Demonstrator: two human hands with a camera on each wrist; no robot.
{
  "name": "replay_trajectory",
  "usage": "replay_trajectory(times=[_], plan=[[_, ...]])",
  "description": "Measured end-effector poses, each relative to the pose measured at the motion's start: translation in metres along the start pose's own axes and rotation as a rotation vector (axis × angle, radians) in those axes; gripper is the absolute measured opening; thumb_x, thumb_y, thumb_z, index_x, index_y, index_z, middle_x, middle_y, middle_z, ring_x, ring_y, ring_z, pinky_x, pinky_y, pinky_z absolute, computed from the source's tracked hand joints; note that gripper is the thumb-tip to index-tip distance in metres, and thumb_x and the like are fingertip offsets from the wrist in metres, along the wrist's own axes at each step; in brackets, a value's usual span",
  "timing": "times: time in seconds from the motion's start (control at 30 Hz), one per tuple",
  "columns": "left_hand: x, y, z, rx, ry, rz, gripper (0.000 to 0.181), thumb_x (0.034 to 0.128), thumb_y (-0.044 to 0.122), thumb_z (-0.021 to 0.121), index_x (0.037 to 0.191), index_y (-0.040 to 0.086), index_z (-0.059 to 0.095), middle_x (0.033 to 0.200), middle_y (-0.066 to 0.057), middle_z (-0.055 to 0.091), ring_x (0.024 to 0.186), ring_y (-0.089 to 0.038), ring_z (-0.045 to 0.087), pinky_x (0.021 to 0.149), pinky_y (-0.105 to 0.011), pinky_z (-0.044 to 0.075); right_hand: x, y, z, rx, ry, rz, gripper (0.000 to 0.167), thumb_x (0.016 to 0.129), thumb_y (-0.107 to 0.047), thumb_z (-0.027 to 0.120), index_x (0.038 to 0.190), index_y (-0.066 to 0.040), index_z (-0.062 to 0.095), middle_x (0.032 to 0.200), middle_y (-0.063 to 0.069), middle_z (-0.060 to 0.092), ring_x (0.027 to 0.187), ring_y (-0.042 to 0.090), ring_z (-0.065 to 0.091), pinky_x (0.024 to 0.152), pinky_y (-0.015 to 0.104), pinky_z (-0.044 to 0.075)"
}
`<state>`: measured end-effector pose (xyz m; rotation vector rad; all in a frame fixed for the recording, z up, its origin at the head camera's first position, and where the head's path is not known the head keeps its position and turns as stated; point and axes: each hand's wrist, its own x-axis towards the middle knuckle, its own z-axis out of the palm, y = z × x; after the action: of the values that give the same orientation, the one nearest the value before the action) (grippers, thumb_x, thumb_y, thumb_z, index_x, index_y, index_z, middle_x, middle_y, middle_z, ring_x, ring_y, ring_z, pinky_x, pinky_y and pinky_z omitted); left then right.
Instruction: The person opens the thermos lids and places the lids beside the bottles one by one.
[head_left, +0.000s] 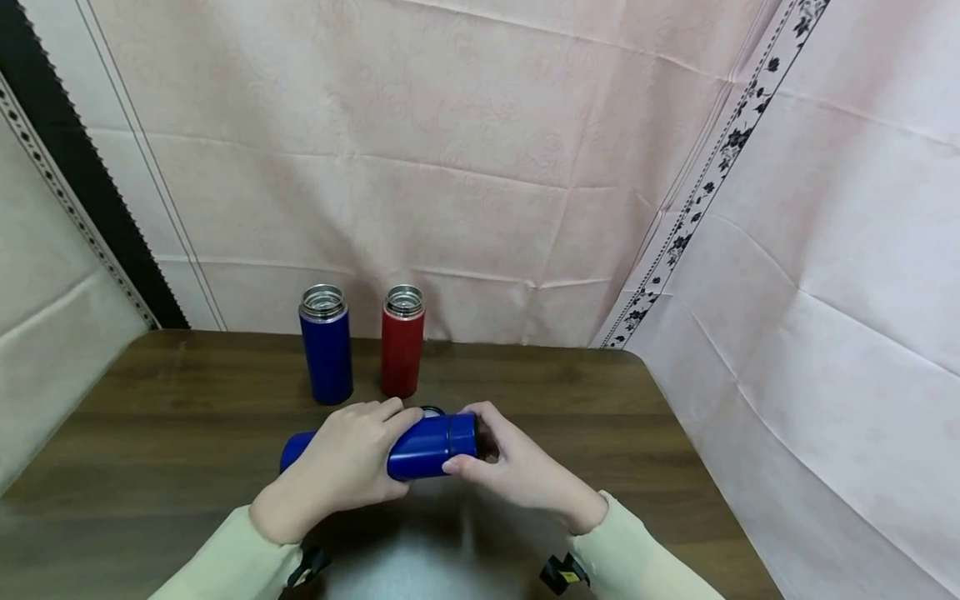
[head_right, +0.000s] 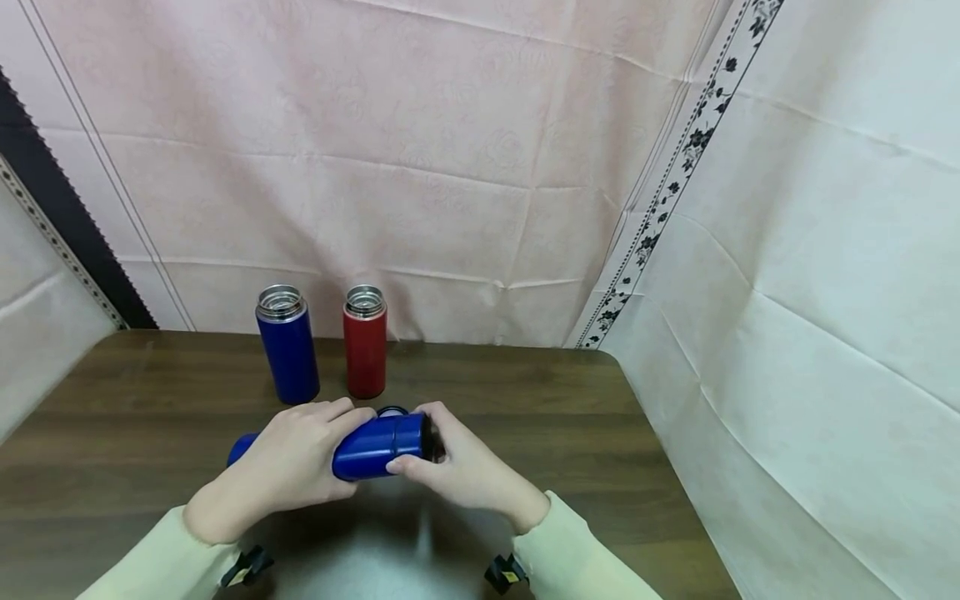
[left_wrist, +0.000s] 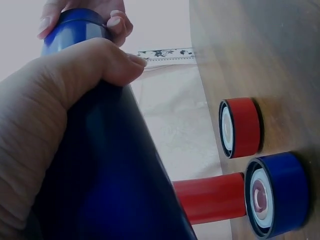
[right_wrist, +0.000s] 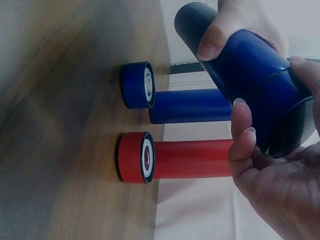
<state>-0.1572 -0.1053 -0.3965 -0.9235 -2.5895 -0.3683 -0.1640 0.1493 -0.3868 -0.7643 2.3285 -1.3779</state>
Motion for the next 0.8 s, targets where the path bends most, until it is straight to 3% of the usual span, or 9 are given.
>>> replay_trajectory(times=[0.17, 0.33, 0.5, 0.57, 0.67, 0.8], plan=[[0.0000, -0.0010, -0.0040, 0.011, 0.002, 0.010, 0.077, 0.0576, 0.050, 0.087, 0.123, 0.020, 0.060, 0.099, 0.001, 0.061, 0.081, -0.018, 0.062, 0.078, -0.042, 0.055, -0.0008, -0.0018, 0.0019, -0.015, 0.013, -0.009, 0.052, 0.090, -0.041, 0.067, 0.131, -0.027, 0.038, 0.120, 0.003, 0.057, 0.103, 0.017, 0.060, 0.088, 0.036, 0.051], [-0.0004, -0.0034, -0.0058, -0.015, -0.009, 0.007, 0.076, 0.0585, 0.050, 0.086, 0.124, 0.020, 0.061, 0.100, 0.002, 0.062, 0.081, -0.017, 0.062, 0.077, -0.042, 0.055, -0.0016, -0.0037, 0.0039, -0.042, 0.036, -0.068, 0.052, 0.090, -0.039, 0.068, 0.130, -0.027, 0.038, 0.117, 0.002, 0.057, 0.099, 0.017, 0.060, 0.084, 0.034, 0.053], [-0.0028, -0.0079, -0.0037, -0.194, -0.163, -0.080, 0.072, 0.0635, 0.045, 0.086, 0.126, 0.024, 0.058, 0.106, 0.009, 0.061, 0.087, -0.010, 0.060, 0.077, -0.039, 0.055, -0.0026, -0.0076, 0.0057, -0.233, 0.047, -0.186, 0.061, 0.086, -0.046, 0.070, 0.134, -0.026, 0.038, 0.121, -0.006, 0.050, 0.102, 0.013, 0.056, 0.085, 0.030, 0.052], [-0.0042, -0.0093, -0.0018, -0.226, -0.194, -0.120, 0.072, 0.0649, 0.043, 0.086, 0.128, 0.025, 0.056, 0.111, 0.009, 0.060, 0.093, -0.012, 0.060, 0.081, -0.042, 0.054, -0.0011, -0.0085, 0.0061, -0.292, 0.055, -0.217, 0.066, 0.085, -0.048, 0.070, 0.136, -0.025, 0.038, 0.123, -0.007, 0.047, 0.105, 0.012, 0.054, 0.087, 0.029, 0.050], [-0.0042, -0.0093, 0.0003, -0.210, -0.164, -0.148, 0.077, 0.0661, 0.041, 0.087, 0.133, 0.023, 0.053, 0.116, 0.004, 0.059, 0.100, -0.019, 0.059, 0.086, -0.049, 0.052, 0.0022, -0.0078, 0.0060, -0.286, 0.086, -0.191, 0.069, 0.083, -0.048, 0.072, 0.139, -0.027, 0.037, 0.124, -0.008, 0.046, 0.104, 0.013, 0.053, 0.085, 0.030, 0.050], [-0.0031, -0.0080, 0.0025, -0.185, -0.106, -0.157, 0.081, 0.0670, 0.039, 0.088, 0.136, 0.021, 0.050, 0.117, 0.001, 0.058, 0.104, -0.024, 0.057, 0.091, -0.053, 0.048, 0.0053, -0.0064, 0.0053, -0.192, 0.120, -0.091, 0.071, 0.082, -0.048, 0.074, 0.139, -0.035, 0.035, 0.121, -0.006, 0.051, 0.099, 0.017, 0.055, 0.079, 0.036, 0.052]])
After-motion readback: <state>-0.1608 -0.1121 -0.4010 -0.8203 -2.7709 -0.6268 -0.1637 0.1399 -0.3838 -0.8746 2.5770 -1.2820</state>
